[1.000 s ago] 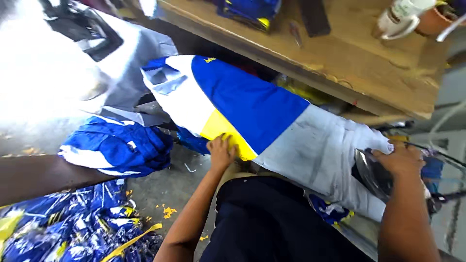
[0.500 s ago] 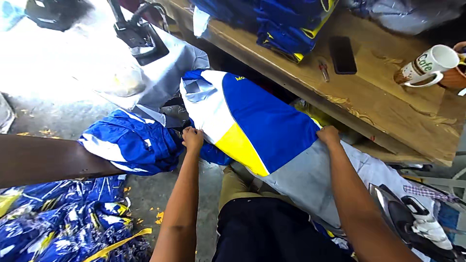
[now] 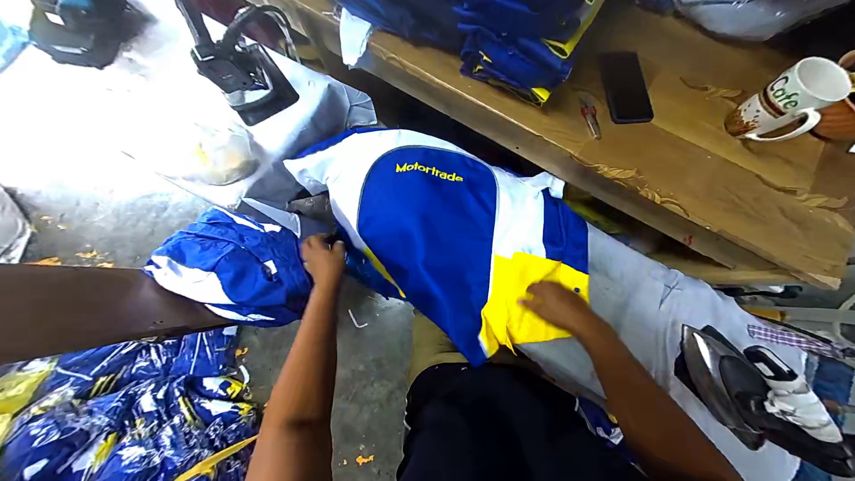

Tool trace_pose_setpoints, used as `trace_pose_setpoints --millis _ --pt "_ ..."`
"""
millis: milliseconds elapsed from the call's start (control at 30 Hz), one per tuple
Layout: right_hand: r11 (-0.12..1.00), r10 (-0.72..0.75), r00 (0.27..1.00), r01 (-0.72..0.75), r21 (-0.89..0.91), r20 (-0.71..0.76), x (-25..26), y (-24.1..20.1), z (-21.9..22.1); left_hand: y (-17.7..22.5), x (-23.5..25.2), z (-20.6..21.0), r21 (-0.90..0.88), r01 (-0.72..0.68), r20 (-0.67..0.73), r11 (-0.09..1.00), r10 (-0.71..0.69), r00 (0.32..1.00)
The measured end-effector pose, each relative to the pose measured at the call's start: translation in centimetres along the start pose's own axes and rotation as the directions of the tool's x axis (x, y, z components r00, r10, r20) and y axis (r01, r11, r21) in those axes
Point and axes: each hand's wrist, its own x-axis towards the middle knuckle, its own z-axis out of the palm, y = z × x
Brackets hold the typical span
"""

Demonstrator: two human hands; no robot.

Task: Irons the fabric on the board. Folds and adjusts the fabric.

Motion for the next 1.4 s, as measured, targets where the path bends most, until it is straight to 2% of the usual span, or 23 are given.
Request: trace_pose_setpoints --millis 33,67,100,167,233,333,433,567,667,733,800,867,900,967,1033,1100,1200,1300,1333,1400 --pt "0.997 0.056 0.983 -0.045 0.068 -0.172 1.0 1.4 -0.5 0.6 -1.9 1.6 0.019 -0.119 0.035 0.993 0.118 0.992" --pt "0.991 0.105 0.937 -0.071 0.11 -0.334 2.3 2.8 -0.4 0.8 -3.8 3.5 0.03 -0.248 0.066 0.968 0.246 0.967" --pt "0.989 0.134 0.889 -0.093 0.115 -0.438 3.9 4.1 0.3 1.3 -6.1 5.4 0.03 -0.368 0.106 0.929 0.363 0.926" --pt "0.989 0.145 0.859 -0.135 0.055 -0.491 6.7 6.4 3.0 2.6 -11.0 8.3 0.027 -0.557 0.227 0.83 0.537 0.812" --pt "0.991 0.12 0.821 -0.136 0.013 -0.558 8.4 9.1 5.5 4.1 -15.3 10.3 0.01 -0.696 0.33 0.718 0.655 0.68" --pt "0.984 0.164 0.73 -0.171 0.055 -0.663 8.3 14.7 5.6 6.1 -19.5 12.0 -0.032 -0.78 0.498 0.625 0.686 0.53" --pt "0.972 0.205 0.757 -0.231 0.039 -0.62 6.8 18.9 3.4 8.3 -21.2 13.2 -0.021 -0.805 0.63 0.593 0.633 0.449" --pt "0.954 0.281 0.853 -0.299 0.029 -0.439 4.4 17.7 0.8 8.7 -21.2 15.5 0.015 -0.889 0.513 0.458 0.76 0.4" --pt "0.945 0.327 0.886 -0.309 0.107 -0.33 1.6 17.7 -0.3 8.0 -21.2 15.7 -0.052 -0.934 0.45 0.352 0.844 0.293" --pt "0.936 0.347 0.843 -0.284 0.209 -0.411 -1.8 20.0 -0.3 7.2 -21.6 15.7 -0.135 -0.946 0.408 0.294 0.887 0.217" --pt "0.902 0.433 0.703 -0.332 0.277 -0.565 -6.5 23.2 0.2 6.5 -21.8 15.9 -0.184 -0.946 0.405 0.266 0.898 0.173" --pt "0.828 0.56 0.584 -0.431 0.359 -0.588 -11.0 26.3 0.4 6.2 -21.6 16.3 -0.198 -0.945 0.434 0.26 0.888 0.154" --pt "0.782 0.623 0.57 -0.471 0.409 -0.536 -12.7 27.9 0.6 6.4 -21.4 16.3 -0.195 -0.945 0.459 0.264 0.876 0.15" --pt "0.726 0.681 0.622 -0.504 0.468 -0.387 -14.8 31.7 1.4 7.2 -21.0 16.0 -0.178 -0.939 0.544 0.296 0.824 0.157" --pt "0.718 0.663 0.703 -0.5 0.484 -0.259 -15.4 34.5 2.3 8.4 -20.8 14.9 -0.176 -0.913 0.649 0.368 0.741 0.174" --pt "0.723 0.629 0.745 -0.455 0.52 -0.221 -15.2 36.4 3.1 8.7 -20.8 14.2 -0.196 -0.892 0.633 0.406 0.747 0.202" --pt "0.751 0.573 0.799 -0.423 0.507 -0.182 -15.4 37.5 3.0 8.6 -20.6 13.4 -0.169 -0.88 0.571 0.443 0.772 0.279" --pt "0.764 0.582 0.777 -0.421 0.489 -0.239 -16.4 37.6 3.7 7.9 -19.8 12.6 -0.091 -0.843 0.632 0.53 0.685 0.362" --pt "0.76 0.599 0.751 -0.425 0.491 -0.277 -16.5 36.9 3.9 7.5 -19.4 12.4 -0.073 -0.831 0.684 0.551 0.634 0.36" --pt "0.751 0.636 0.702 -0.467 0.467 -0.321 -16.1 34.7 3.6 6.8 -18.6 11.9 -0.092 -0.82 0.76 0.565 0.571 0.309"
